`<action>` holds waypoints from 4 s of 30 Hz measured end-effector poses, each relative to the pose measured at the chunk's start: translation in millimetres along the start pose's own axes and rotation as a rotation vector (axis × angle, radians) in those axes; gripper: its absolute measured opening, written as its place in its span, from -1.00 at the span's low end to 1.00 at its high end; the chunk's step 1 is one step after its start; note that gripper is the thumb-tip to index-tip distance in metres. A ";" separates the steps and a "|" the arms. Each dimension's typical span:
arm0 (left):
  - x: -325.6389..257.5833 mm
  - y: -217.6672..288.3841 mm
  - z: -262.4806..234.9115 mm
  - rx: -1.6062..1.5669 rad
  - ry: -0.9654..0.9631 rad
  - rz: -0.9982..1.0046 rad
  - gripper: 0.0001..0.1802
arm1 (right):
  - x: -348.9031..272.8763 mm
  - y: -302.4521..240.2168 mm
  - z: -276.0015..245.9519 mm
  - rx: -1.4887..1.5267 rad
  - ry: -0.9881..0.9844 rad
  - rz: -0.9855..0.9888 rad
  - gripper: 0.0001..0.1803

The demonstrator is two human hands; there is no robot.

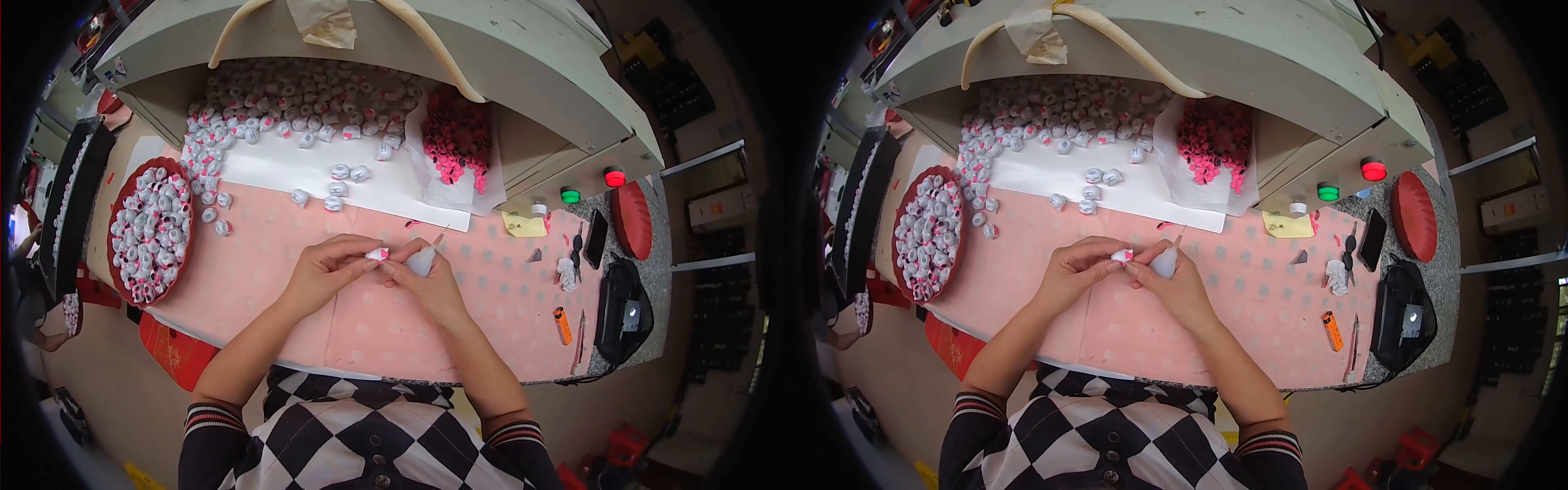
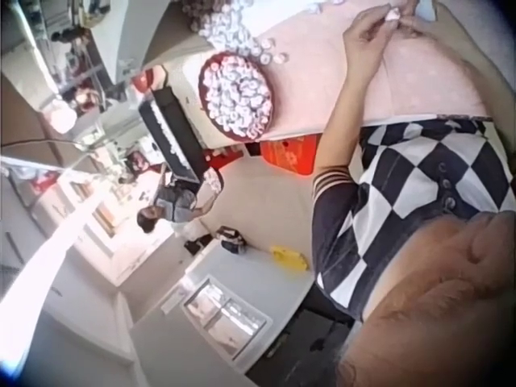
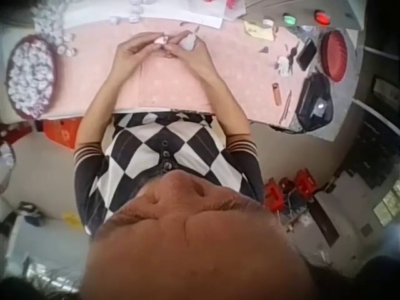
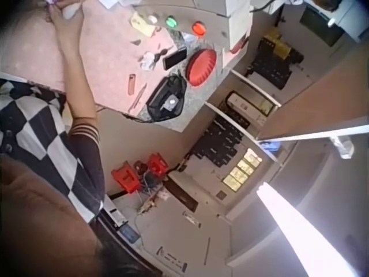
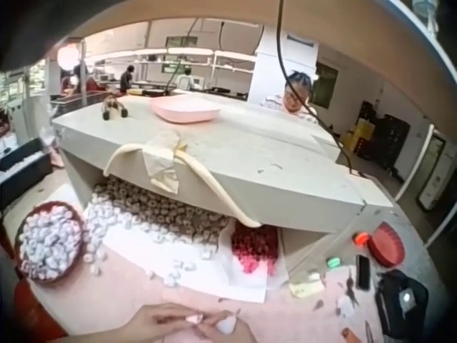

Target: Assembling small pink decorative flowers into white plastic containers at a manual workstation.

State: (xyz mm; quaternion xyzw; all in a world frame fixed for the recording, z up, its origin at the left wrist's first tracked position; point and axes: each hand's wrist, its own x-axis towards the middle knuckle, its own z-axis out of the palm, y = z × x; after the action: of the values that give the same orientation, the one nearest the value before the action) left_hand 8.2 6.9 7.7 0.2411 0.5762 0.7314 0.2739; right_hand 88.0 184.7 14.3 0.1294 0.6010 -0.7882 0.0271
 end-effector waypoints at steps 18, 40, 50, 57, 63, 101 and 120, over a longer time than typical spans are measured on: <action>-5.2 3.2 -5.6 -0.194 -0.064 -0.130 -0.72 | -0.3 -1.2 14.0 0.074 -0.037 -0.047 -0.81; 16.0 32.7 -85.6 1.152 0.253 0.399 -0.62 | -9.4 -9.2 8.1 -0.156 0.081 -0.065 -0.79; 0.6 16.5 -41.8 -0.470 0.103 -0.315 -0.67 | -11.1 11.4 -11.6 -0.059 0.184 -0.249 -0.83; -0.3 9.0 -29.9 -0.170 0.066 -0.224 -0.60 | -3.7 15.3 -5.9 -0.126 0.287 -0.486 -0.80; 0.0 -2.3 -19.1 0.234 0.117 0.046 -0.54 | -5.1 11.4 -4.4 -0.485 0.222 -0.650 -0.80; -3.7 -1.0 -17.5 0.164 0.110 -0.081 -0.54 | -4.0 14.7 -5.9 -0.502 0.213 -0.696 -0.79; -4.0 0.0 -17.7 0.145 0.091 -0.070 -0.55 | -5.1 11.3 -6.3 -0.542 0.255 -0.667 -0.80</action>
State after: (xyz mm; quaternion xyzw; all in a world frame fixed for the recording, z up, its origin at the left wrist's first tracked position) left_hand -0.7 -8.4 3.7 0.2065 0.6474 0.6881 0.2546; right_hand 96.2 187.0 3.3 0.0130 0.7932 -0.5458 -0.2699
